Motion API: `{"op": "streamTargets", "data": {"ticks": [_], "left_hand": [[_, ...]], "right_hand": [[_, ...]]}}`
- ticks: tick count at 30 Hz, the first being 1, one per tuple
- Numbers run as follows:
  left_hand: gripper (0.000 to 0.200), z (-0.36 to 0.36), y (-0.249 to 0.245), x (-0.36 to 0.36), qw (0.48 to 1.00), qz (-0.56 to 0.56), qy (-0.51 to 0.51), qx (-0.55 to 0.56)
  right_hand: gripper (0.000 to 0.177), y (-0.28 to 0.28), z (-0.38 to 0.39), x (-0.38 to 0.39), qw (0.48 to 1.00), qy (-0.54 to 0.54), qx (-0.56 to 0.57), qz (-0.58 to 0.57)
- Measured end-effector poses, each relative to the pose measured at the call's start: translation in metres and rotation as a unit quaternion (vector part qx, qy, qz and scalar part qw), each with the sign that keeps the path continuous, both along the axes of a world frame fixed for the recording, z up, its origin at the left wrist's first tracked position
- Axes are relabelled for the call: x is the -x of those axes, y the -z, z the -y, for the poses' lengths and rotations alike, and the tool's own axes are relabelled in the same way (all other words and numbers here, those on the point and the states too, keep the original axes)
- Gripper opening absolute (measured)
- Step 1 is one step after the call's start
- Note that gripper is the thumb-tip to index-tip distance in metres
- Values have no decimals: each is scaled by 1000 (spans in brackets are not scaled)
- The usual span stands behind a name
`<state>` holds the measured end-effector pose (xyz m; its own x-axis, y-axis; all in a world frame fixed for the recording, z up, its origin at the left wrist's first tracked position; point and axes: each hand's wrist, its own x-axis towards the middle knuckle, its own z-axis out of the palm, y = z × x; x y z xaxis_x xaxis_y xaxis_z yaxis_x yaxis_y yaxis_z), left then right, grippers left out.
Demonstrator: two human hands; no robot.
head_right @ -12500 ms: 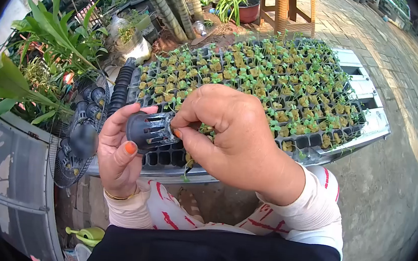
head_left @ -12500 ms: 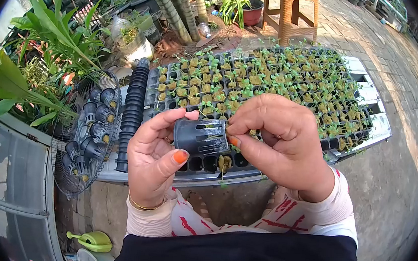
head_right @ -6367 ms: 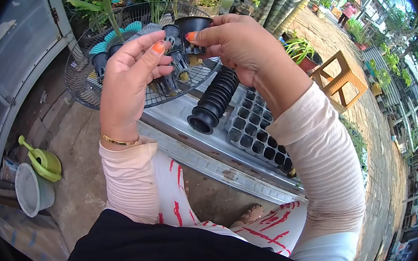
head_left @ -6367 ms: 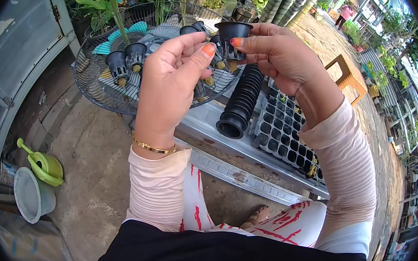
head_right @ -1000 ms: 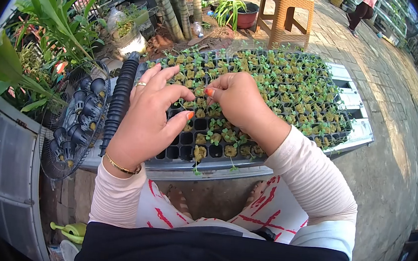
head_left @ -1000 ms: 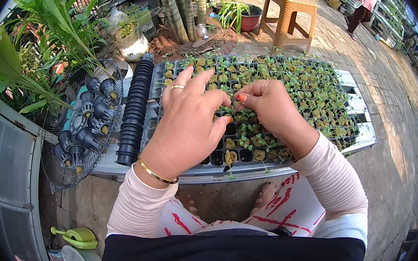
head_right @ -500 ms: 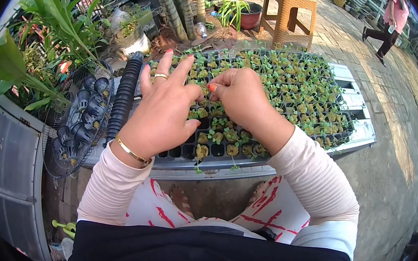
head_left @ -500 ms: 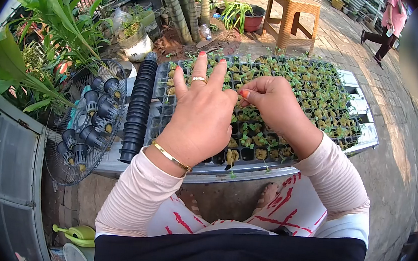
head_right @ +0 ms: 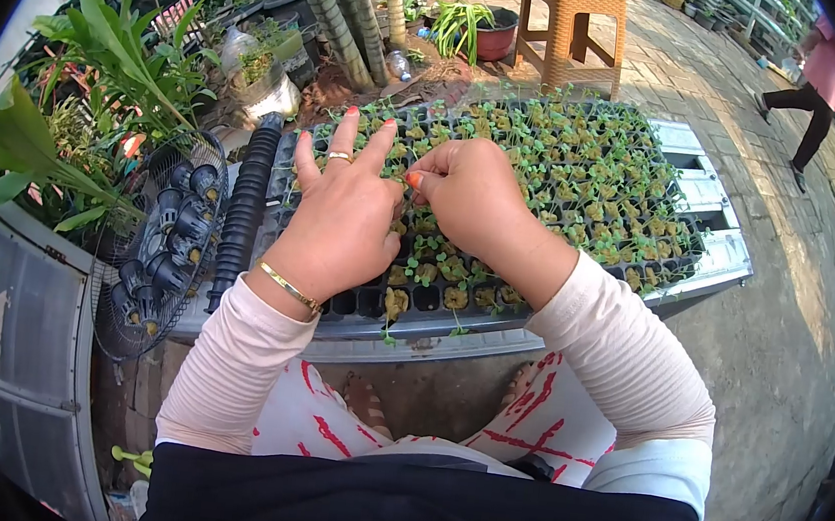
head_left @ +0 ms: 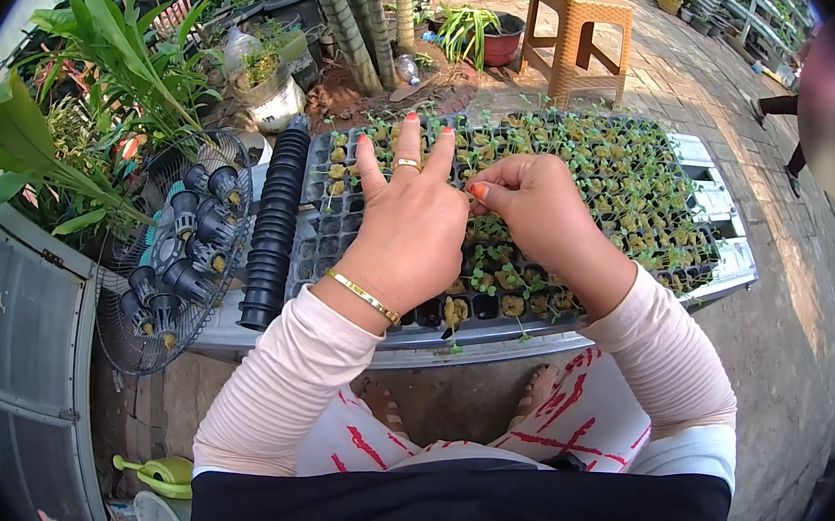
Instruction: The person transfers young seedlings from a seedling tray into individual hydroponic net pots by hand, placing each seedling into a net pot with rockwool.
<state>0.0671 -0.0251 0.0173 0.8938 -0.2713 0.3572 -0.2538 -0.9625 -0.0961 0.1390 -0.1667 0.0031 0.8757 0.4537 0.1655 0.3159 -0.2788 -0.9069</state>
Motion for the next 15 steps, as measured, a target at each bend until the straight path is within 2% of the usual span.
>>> {"op": "streamTargets", "data": {"ticks": [7, 12, 15], "left_hand": [[13, -4, -11, -1, 997, -61, -38, 27], [18, -14, -24, -5, 985, -136, -63, 84], [21, -18, -33, -7, 976, -168, -82, 114]], "right_hand": [[14, -11, 7, 6, 996, 35, -1, 88], [19, -29, 22, 3, 982, 37, -154, 102], [24, -45, 35, 16, 979, 23, -189, 77]]}}
